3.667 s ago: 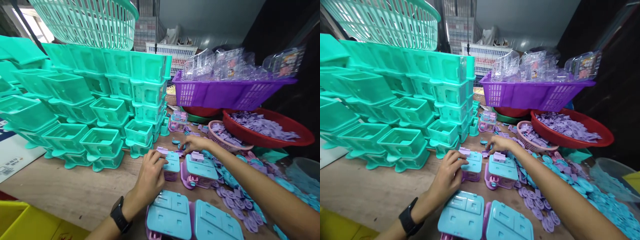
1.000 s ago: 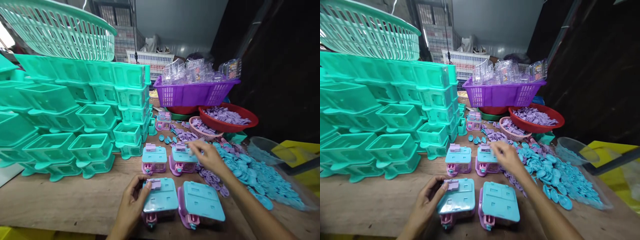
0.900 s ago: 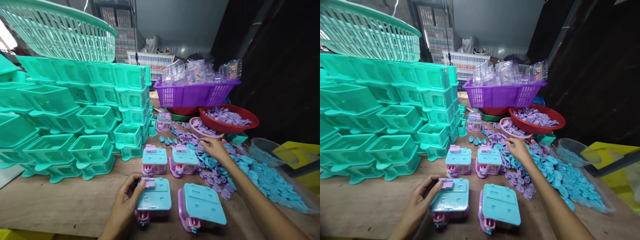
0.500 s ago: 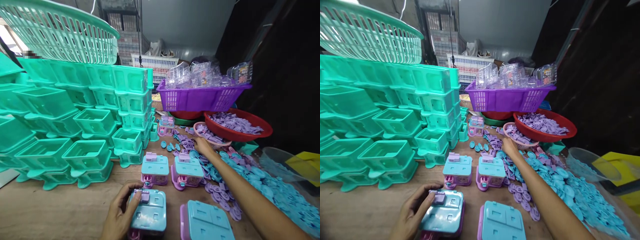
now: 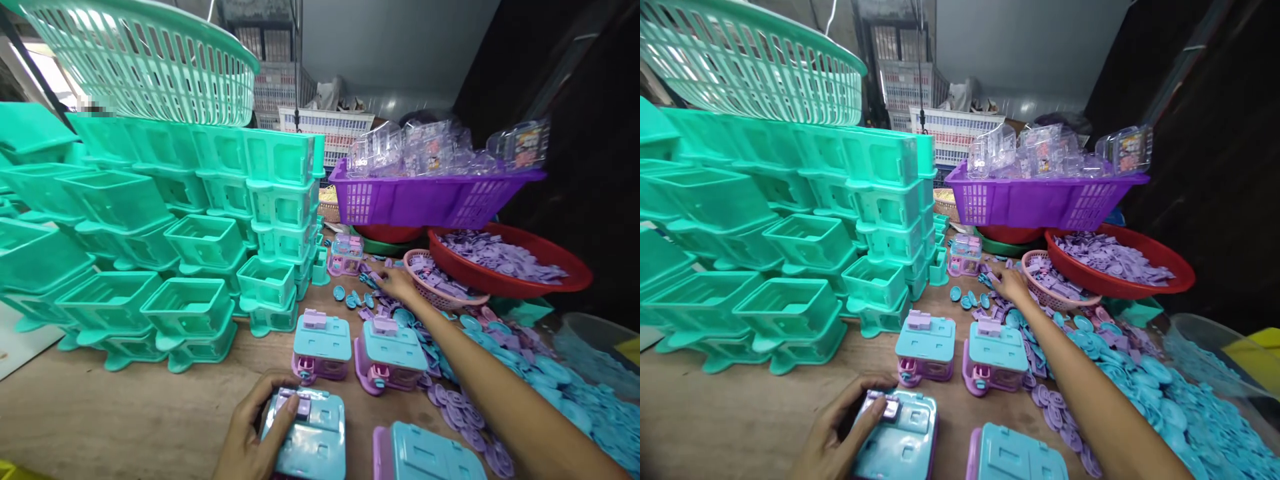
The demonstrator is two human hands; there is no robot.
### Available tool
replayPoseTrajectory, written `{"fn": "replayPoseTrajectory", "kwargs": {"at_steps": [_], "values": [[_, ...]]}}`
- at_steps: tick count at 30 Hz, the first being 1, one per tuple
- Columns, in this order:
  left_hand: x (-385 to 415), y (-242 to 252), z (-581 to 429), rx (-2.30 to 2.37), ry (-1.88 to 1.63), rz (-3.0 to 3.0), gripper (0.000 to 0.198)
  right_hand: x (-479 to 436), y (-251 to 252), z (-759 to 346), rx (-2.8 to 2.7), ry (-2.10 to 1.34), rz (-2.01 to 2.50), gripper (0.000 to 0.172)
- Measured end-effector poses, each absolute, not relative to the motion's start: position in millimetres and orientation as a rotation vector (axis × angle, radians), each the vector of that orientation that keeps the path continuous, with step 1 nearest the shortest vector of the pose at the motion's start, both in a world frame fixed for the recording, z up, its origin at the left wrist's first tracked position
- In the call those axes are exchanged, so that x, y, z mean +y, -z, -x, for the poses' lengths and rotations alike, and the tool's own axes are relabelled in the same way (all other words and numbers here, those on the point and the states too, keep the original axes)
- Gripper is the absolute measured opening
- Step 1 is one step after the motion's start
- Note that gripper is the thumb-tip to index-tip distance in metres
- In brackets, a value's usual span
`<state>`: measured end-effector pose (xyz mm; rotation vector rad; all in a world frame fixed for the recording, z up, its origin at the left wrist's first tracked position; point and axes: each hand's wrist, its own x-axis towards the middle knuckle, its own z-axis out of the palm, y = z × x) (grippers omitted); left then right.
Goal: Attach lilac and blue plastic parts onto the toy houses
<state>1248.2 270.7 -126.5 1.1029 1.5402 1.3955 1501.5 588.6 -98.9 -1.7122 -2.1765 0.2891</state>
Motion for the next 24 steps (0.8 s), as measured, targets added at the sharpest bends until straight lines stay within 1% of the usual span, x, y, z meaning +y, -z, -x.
{"fn": "replayPoseTrajectory", "kwargs": {"at_steps": [2, 3, 6, 8, 9, 11, 13, 14, 15, 17, 19, 22, 24], "values": [[271, 126, -1242, 1.538, -1.427, -1.128, 0.045, 582, 93, -1507, -2.101, -0.444, 1.611, 0.021], [272, 125, -1238, 1.551, -1.466, -1.170, 0.045, 576, 88, -1511, -2.061, -0.531, 1.550, 0.026], [280, 109, -1233, 1.612, -1.640, -1.448, 0.033, 544, 67, -1519, -1.959, -0.768, 1.392, 0.055], [289, 90, -1239, 1.591, -1.702, -1.649, 0.023, 512, 50, -1520, -1.910, -0.969, 1.291, 0.067], [295, 80, -1245, 1.545, -1.707, -1.724, 0.023, 494, 42, -1519, -1.885, -1.087, 1.237, 0.068], [306, 62, -1263, 1.390, -1.659, -1.842, 0.031, 458, 27, -1514, -1.845, -1.252, 1.183, 0.068], [316, 51, -1283, 1.227, -1.576, -1.917, 0.043, 424, 15, -1508, -1.844, -1.280, 1.188, 0.070], [319, 49, -1293, 1.167, -1.541, -1.933, 0.046, 410, 12, -1505, -1.875, -1.275, 1.185, 0.069], [321, 49, -1302, 1.127, -1.522, -1.936, 0.044, 397, 10, -1502, -1.910, -1.274, 1.169, 0.068], [320, 53, -1317, 1.092, -1.541, -1.897, 0.034, 375, 10, -1498, -1.912, -1.279, 1.115, 0.062], [315, 59, -1329, 1.118, -1.621, -1.762, 0.025, 356, 18, -1496, -1.738, -1.336, 1.072, 0.055], [304, 67, -1342, 1.186, -1.709, -1.504, 0.021, 329, 37, -1495, -1.399, -1.469, 1.031, 0.048], [294, 71, -1349, 1.196, -1.711, -1.470, 0.018, 316, 49, -1497, -1.297, -1.453, 1.024, 0.042]]}}
